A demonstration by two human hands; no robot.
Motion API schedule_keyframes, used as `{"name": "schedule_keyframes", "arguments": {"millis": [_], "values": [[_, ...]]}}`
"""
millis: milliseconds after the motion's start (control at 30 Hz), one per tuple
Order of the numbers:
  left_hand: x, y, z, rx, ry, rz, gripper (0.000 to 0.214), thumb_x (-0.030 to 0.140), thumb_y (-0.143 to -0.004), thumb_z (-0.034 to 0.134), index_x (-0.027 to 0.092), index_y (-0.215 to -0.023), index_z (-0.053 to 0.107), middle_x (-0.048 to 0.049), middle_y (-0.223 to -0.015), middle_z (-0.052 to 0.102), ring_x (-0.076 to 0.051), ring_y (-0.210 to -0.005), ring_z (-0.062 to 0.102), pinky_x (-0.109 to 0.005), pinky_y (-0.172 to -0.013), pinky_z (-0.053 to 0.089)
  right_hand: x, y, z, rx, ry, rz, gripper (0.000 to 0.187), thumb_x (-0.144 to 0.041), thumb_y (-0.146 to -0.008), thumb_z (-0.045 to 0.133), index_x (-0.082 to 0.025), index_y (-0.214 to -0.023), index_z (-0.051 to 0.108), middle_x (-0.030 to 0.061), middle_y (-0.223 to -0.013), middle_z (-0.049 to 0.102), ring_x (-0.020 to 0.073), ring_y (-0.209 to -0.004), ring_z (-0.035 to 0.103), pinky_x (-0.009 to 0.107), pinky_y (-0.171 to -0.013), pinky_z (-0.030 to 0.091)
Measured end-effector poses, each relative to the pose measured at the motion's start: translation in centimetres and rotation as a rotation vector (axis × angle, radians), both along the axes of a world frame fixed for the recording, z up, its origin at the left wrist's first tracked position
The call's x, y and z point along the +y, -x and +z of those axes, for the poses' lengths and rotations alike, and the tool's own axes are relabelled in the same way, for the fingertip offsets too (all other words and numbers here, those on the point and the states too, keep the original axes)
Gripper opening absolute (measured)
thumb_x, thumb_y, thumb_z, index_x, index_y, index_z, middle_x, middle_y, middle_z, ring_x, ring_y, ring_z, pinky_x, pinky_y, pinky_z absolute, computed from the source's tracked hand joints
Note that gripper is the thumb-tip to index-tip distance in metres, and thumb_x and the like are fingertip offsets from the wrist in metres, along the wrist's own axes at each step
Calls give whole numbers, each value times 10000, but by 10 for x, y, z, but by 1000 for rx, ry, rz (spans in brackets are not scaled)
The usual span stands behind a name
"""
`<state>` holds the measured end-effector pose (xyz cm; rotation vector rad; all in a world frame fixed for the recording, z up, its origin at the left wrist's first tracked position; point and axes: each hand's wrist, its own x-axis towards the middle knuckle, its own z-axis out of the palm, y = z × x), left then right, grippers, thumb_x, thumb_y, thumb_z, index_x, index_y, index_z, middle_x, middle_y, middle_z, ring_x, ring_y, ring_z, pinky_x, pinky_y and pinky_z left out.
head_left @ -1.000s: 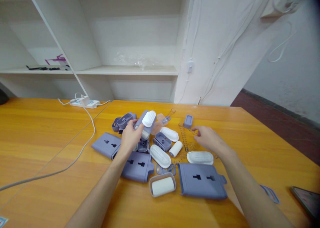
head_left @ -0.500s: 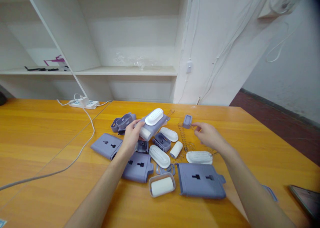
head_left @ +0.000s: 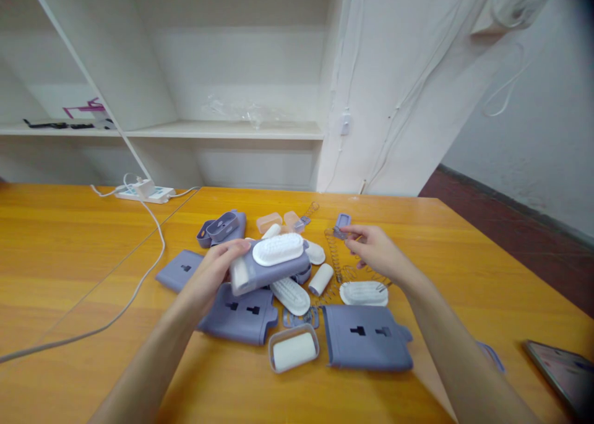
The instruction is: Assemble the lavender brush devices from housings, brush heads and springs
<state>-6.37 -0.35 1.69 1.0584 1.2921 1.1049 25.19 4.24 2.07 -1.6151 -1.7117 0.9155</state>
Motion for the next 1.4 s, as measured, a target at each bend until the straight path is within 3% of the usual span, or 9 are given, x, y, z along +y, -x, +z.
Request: {"name": "schedule_keyframes", "arguments": {"millis": [133,267,533,667,767,933,1167,1267,1400], "values": [[-22,14,3,72,30,-35,419,454,-750,708,168,-1054,731,-67,-956,715,-199,-836,609,-215,-624,428,2,-2,-2,2,-4,2,472,-191,-794,525,-106,-1252,599,39,-846,560,114,-610,553,217,-413,540],[-30,18,-2,40,90,-1,427,437,-731,729,174,-1067,728,-74,-961,727,-199,-806,626,-214,-600,439,3,-2,-1,38,26,-28,470,-186,-809,504,-132,-1271,576,37,-834,538,113,-627,543,206,-441,550],[-13,-2,7,-311,130,-32,489,336,-720,745,223,-1188,655,-85,-1128,688,-191,-790,671,-259,-612,545,1,-1,7,290,170,-198,600,-184,-825,449,-261,-1419,409,87,-1107,587,87,-555,618,230,-472,540],[-5,-11,12,-339,85,-121,556,233,-703,765,210,-1234,603,-105,-1150,669,-200,-795,688,-305,-659,585,2,0,5,216,173,-167,521,-186,-808,420,-212,-1308,564,95,-1117,617,41,-436,496,173,-358,384],[-3,-13,8,-348,88,-193,614,173,-692,768,212,-1267,557,-115,-1230,635,-243,-897,694,-376,-743,596,2,6,5,72,104,-71,438,-205,-817,406,-174,-1145,694,79,-1011,687,63,-457,482,184,-396,378],[-1,-10,-4,-381,127,-232,563,110,-663,782,173,-1189,594,-122,-1180,665,-264,-972,681,-406,-859,569,-3,19,1,-134,-61,198,310,-190,-784,514,-168,-947,777,60,-948,753,179,-834,655,262,-761,498],[21,-26,-1,-265,127,-162,548,269,-694,799,193,-1190,578,-106,-1091,691,-212,-797,687,-351,-674,592,-24,43,-9,-357,-29,556,311,-121,-682,578,-218,-892,787,30,-861,761,175,-781,671,246,-735,474],[29,-40,5,-186,95,-144,615,332,-671,822,169,-1200,554,-118,-1077,683,-172,-738,671,-257,-590,547,-23,47,-5,-467,-76,471,306,-162,-725,577,-246,-934,784,40,-890,759,192,-801,678,261,-728,469],[32,-48,8,-110,58,-75,791,404,-643,835,189,-1293,439,-123,-1143,637,-174,-771,660,-252,-570,531,-11,21,2,-569,-154,186,298,-258,-815,538,-208,-1000,766,80,-974,742,230,-903,677,304,-808,475]]}}
